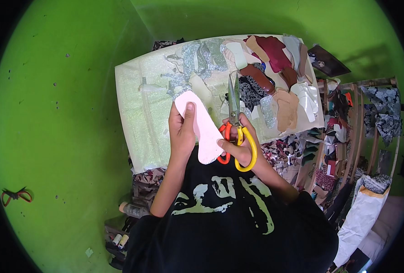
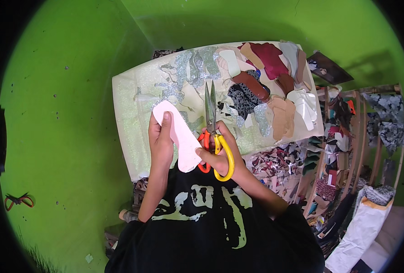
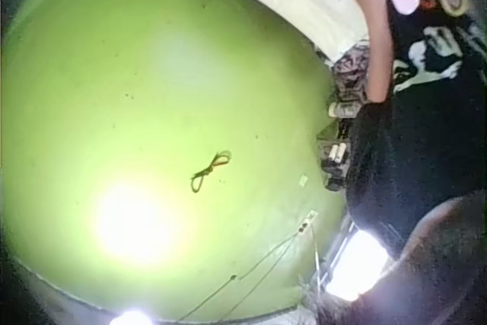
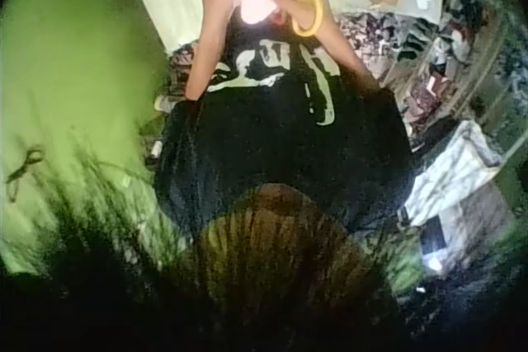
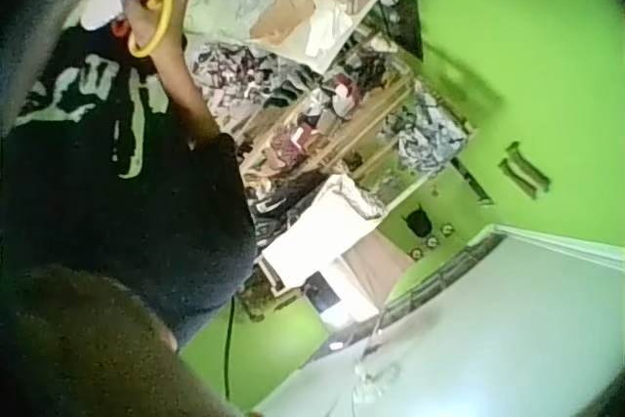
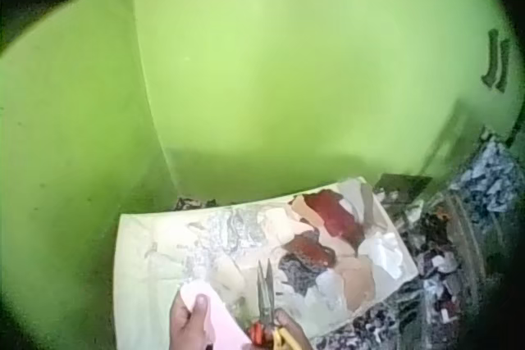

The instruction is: Cutting out shoe component shapes from leather or synthetic material using scissors.

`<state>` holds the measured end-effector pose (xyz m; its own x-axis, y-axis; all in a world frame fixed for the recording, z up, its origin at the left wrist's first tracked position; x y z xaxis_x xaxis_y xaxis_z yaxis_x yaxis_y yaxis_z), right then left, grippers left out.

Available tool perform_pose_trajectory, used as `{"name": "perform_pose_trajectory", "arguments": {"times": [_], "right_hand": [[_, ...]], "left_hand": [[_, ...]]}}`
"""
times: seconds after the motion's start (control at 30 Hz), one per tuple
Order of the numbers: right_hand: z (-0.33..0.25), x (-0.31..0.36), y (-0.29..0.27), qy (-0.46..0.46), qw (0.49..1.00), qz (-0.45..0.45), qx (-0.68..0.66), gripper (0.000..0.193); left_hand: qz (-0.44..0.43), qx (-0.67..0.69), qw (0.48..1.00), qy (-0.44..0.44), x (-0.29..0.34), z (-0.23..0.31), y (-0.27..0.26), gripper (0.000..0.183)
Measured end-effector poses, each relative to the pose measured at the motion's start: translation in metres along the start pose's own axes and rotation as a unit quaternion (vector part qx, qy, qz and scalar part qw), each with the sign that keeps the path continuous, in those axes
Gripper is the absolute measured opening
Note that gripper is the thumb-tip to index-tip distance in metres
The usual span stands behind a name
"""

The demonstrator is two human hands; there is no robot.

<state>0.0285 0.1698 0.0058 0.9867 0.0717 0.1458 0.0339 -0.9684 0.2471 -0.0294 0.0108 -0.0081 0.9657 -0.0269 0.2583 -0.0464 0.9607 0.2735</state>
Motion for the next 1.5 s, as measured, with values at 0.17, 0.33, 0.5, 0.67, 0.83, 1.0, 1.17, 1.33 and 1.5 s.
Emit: {"name": "perform_pose_trajectory", "arguments": {"times": [0.17,0.33,0.5,0.67,0.83,1.0,1.17,1.33,1.5], "right_hand": [[0.006,0.002,0.002,-0.034,0.993,-0.066,-0.095,0.061],[0.008,0.0,-0.01,-0.052,0.989,-0.132,0.043,0.102],[-0.017,0.005,0.002,-0.093,0.925,-0.214,0.3,0.106],[-0.016,0.006,0.003,-0.084,0.917,-0.227,0.315,0.102],[-0.025,0.007,0.009,-0.036,0.923,-0.225,0.309,0.091],[-0.025,0.007,0.012,-0.103,0.9,-0.212,0.368,0.089],[-0.026,0.004,0.014,-0.149,0.891,-0.196,0.381,0.09],[-0.032,0.008,0.015,-0.159,0.88,-0.249,0.372,0.093],[-0.033,0.013,0.019,-0.114,0.886,-0.247,0.375,0.097]], "left_hand": [[0.042,0.042,0.995,0.078,-0.002,0.004,0.0,0.028],[0.051,0.026,0.993,0.104,0.0,0.003,0.004,0.027],[0.073,0.002,0.988,0.138,0.005,0.008,0.008,0.027],[0.047,-0.053,0.987,0.142,0.008,0.004,0.004,0.035],[0.083,-0.043,0.984,0.15,0.011,0.011,0.01,0.027],[0.082,0.021,0.988,0.13,0.011,0.005,0.009,0.028],[0.094,0.049,0.984,0.14,0.012,0.0,0.005,0.028],[0.125,0.003,0.979,0.162,0.012,0.002,-0.006,0.031],[0.138,-0.022,0.974,0.176,0.011,0.005,-0.006,0.03]]}}
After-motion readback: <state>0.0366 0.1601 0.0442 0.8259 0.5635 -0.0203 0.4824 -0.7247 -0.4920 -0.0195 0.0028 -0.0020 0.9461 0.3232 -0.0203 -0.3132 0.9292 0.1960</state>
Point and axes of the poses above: each hand's wrist, its own x-axis away from the middle knuckle, its own y-axis out of the palm, z = x × y, the point moved 3 cm from there along -x, towards the middle knuckle, and after that the axes turned 9 degrees about -y, right-handed, at the moved point
